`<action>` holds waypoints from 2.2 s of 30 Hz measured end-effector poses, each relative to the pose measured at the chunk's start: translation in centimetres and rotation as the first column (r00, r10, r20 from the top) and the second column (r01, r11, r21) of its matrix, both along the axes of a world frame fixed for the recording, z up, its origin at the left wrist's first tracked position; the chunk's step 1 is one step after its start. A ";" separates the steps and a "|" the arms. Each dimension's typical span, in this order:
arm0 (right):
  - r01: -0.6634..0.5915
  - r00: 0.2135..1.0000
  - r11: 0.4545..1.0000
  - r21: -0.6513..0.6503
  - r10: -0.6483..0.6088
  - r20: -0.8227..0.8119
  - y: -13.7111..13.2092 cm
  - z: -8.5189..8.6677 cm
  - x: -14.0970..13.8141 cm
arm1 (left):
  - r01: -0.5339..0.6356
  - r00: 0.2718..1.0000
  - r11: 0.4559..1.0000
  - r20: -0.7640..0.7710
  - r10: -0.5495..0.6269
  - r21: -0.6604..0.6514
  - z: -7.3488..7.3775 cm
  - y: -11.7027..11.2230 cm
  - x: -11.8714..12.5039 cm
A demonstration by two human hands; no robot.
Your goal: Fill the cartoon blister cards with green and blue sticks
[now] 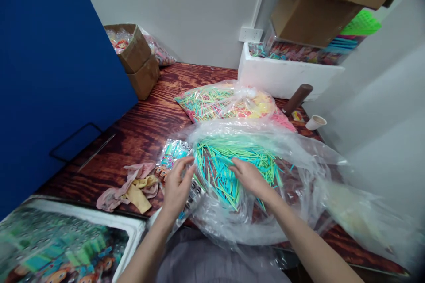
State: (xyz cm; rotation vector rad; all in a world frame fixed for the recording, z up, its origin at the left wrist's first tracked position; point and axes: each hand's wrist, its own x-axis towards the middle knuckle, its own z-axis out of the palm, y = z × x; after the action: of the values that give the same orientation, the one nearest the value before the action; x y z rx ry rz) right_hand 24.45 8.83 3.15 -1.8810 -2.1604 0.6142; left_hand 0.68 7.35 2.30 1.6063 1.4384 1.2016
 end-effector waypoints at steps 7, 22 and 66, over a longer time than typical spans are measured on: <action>-0.212 0.640 0.863 -0.459 -0.232 -0.733 -3.3 -2.9 -3.2 | 0.288 0.955 0.956 0.095 -0.282 -0.059 -1.5 -0.7 5.6; 0.194 0.498 0.980 -0.038 -0.132 -0.857 -2.8 -4.8 -8.1 | 0.056 0.956 0.997 -0.290 -0.038 0.053 -2.9 -4.6 -2.1; 0.062 0.531 0.997 0.034 -0.004 -0.847 -3.3 -7.8 -6.6 | -0.069 0.865 0.922 -0.438 0.246 0.381 -5.4 -6.7 -6.1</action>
State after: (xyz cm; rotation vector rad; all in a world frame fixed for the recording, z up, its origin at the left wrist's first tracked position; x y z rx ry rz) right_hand 17.86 5.52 -4.69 -1.1468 -1.4312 1.1450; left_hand -5.40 0.63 -3.12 2.1883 1.7640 1.2663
